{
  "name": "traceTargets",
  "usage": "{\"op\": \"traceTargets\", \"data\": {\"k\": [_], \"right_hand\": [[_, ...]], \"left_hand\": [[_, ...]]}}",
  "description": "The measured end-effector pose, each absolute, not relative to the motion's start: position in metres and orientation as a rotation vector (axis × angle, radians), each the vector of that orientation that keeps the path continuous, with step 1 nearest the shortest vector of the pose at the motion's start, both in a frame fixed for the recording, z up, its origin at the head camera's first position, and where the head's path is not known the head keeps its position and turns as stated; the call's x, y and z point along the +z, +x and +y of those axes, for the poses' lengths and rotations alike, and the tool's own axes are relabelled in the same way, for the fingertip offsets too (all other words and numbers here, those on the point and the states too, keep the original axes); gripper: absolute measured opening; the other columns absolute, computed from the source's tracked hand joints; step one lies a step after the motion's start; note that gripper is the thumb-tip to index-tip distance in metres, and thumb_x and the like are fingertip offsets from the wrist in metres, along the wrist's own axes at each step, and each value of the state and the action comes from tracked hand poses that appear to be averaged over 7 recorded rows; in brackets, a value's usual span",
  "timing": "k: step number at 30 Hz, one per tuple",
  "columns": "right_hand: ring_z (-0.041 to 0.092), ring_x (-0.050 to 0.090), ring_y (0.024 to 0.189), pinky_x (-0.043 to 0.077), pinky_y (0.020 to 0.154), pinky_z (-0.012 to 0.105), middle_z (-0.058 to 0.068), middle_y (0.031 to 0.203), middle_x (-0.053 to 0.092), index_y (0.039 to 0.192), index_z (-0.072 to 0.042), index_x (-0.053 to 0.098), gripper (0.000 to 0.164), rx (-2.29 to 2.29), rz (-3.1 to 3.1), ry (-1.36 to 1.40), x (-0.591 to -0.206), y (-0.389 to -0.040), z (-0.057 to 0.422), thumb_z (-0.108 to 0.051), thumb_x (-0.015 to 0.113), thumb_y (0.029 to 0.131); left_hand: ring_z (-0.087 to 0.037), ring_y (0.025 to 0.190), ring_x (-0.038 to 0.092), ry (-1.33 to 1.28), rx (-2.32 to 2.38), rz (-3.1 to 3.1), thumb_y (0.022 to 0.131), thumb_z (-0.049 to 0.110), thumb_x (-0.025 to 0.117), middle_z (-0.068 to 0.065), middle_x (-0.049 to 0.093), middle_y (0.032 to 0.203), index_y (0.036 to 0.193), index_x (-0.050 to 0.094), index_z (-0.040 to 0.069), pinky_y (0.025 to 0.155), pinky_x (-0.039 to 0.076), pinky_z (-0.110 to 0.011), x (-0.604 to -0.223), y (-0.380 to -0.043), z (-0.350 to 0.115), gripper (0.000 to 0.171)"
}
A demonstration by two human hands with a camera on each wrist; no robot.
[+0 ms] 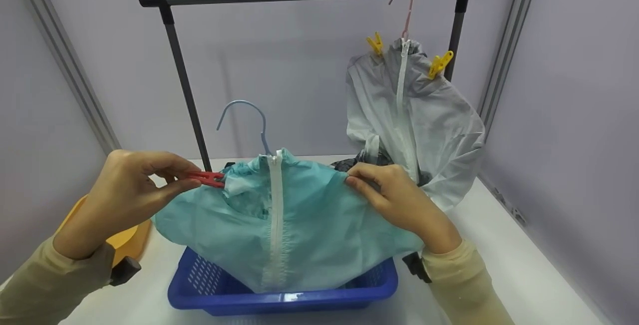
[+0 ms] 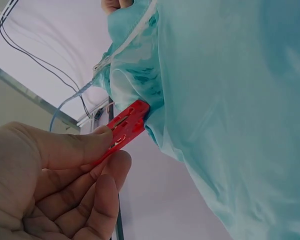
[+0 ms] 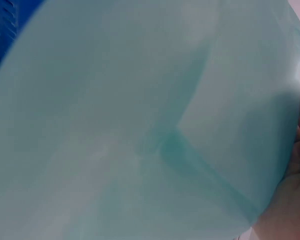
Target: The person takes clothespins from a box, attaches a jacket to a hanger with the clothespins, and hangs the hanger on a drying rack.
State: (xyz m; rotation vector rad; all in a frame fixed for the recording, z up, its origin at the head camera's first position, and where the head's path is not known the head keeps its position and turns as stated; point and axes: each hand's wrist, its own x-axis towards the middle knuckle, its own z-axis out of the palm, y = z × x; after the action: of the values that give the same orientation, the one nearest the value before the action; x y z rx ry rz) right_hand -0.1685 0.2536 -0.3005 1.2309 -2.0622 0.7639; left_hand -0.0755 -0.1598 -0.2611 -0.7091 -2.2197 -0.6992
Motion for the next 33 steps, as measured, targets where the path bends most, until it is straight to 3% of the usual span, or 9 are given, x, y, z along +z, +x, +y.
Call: {"op": "traceTargets", "data": {"k": [11,23,33], "right_hand": [[-0.001,0.057,0.071,0.045,0.066,0.018,-0.014,0.083,0.069,0.101,-0.022,0.078,0.032,0.779,-2.025,1.260,-0.303,-0.171,0.254,0.009,0.071,0.096],[-0.001,0.060,0.074,0.046,0.069,0.016,-0.011,0.086,0.073,0.100,-0.019,0.078,0.032,0.771,-1.984,1.284,-0.302,-0.172,0.252,0.012,0.072,0.093],[-0.001,0.060,0.074,0.046,0.069,0.016,-0.012,0.087,0.073,0.101,-0.020,0.078,0.032,0.773,-2.002,1.282,-0.302,-0.171,0.251,0.011,0.072,0.094]], "left_hand": [[-0.008,0.063,0.067,-0.740,-0.632,-2.215,0.086,0.001,0.086,0.002,0.079,0.078,0.085,0.083,0.012,0.058,0.055,-0.024,-0.257,-0.080,-0.156,0.011],[-0.009,0.066,0.068,-0.796,-0.592,-2.280,0.085,0.002,0.084,0.000,0.078,0.079,0.088,0.083,0.010,0.063,0.058,-0.024,-0.252,-0.082,-0.150,0.009],[-0.010,0.075,0.072,-0.827,-0.615,-2.311,0.087,0.010,0.088,0.001,0.081,0.091,0.098,0.082,0.010,0.068,0.059,-0.025,-0.251,-0.087,-0.154,0.013]]}}
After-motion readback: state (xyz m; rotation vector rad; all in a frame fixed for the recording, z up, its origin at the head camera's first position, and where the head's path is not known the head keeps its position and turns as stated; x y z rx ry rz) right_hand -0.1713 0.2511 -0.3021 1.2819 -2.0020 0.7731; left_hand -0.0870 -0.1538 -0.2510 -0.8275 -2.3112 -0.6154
